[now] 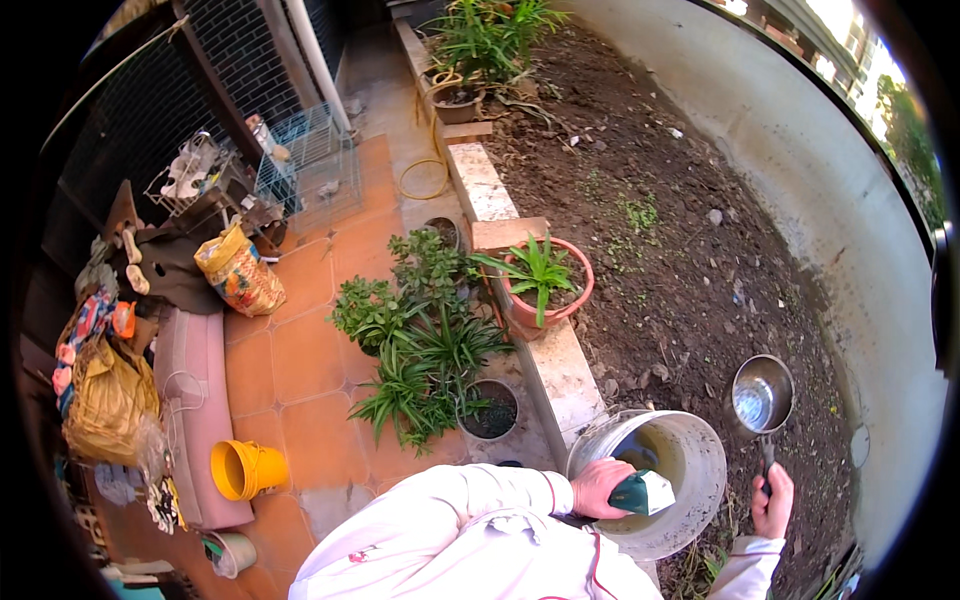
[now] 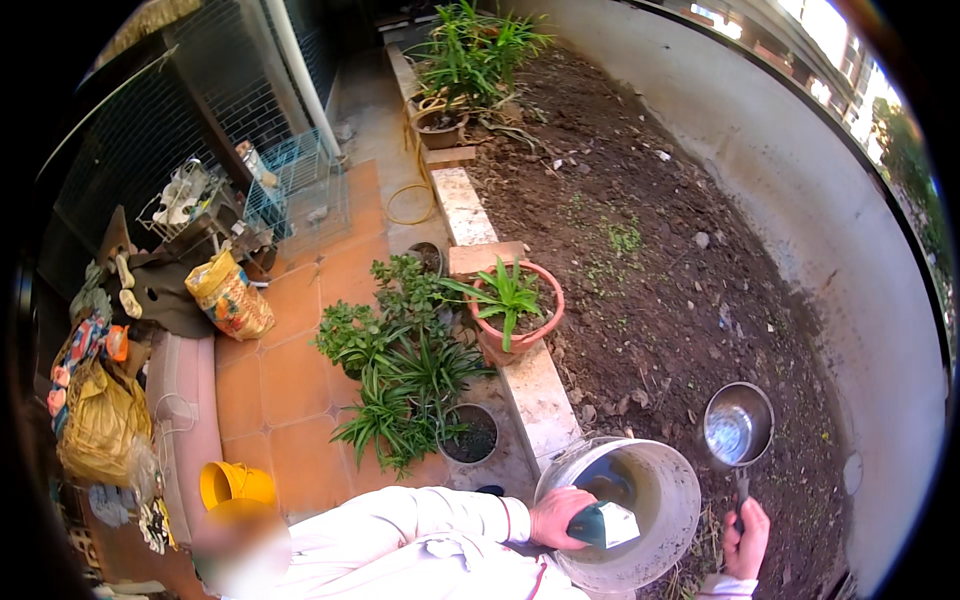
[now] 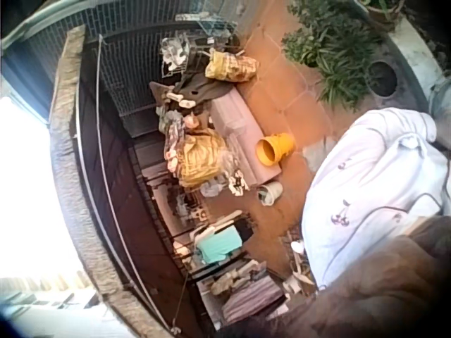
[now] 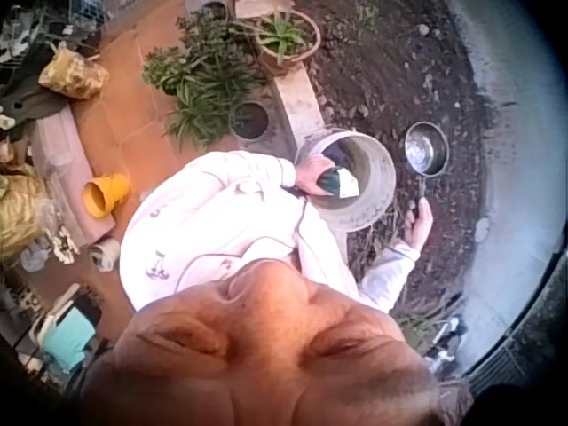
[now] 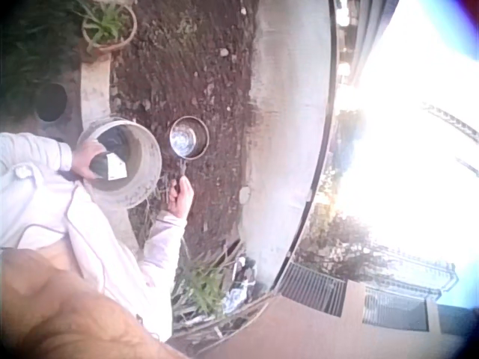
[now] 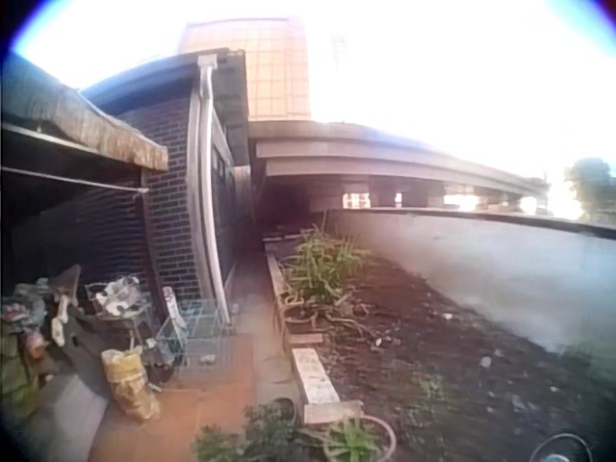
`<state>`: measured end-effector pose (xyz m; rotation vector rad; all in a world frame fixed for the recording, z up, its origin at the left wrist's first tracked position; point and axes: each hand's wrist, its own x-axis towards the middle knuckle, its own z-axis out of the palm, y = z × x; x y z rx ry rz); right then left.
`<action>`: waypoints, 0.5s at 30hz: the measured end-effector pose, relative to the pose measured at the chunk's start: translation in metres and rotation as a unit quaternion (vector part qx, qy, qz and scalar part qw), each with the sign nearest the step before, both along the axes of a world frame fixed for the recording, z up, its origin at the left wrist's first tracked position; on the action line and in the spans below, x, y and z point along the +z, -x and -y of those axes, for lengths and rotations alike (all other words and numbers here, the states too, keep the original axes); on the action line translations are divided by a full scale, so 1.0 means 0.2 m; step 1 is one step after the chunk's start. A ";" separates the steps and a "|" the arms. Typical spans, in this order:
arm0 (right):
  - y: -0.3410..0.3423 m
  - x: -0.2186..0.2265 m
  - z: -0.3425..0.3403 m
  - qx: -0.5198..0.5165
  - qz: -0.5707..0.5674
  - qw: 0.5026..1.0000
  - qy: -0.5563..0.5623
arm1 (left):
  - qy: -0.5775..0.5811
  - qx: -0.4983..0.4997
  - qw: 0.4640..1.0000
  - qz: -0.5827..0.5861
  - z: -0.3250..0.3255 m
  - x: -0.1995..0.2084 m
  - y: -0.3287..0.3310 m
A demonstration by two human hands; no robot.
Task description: The person scoops water from a white bucket using a metal ladle and pours it onto the soil of a garden bed and several potted plants. They move around the patio area to water different plants, including those in terracotta pots and a larger planter.
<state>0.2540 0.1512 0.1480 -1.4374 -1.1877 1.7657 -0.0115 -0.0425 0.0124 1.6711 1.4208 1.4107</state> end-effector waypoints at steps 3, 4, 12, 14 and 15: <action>-0.18 -0.03 0.28 0.003 -0.006 1.000 0.021 | -0.002 0.017 1.000 -0.015 0.00 0.00 0.01; -0.22 -0.02 0.36 0.011 0.001 1.000 0.029 | 0.040 -0.016 0.999 -0.019 0.01 0.00 0.02; -0.15 -0.03 0.67 0.074 0.178 0.980 0.041 | 0.022 -0.010 1.000 -0.005 -0.01 0.03 0.01; -0.10 -0.16 0.67 0.143 0.249 0.957 -0.046 | 0.031 -0.011 0.999 0.000 0.00 0.03 0.01; -0.09 -0.26 0.68 0.170 0.294 0.934 -0.114 | 0.034 -0.013 0.999 0.001 0.00 0.03 0.02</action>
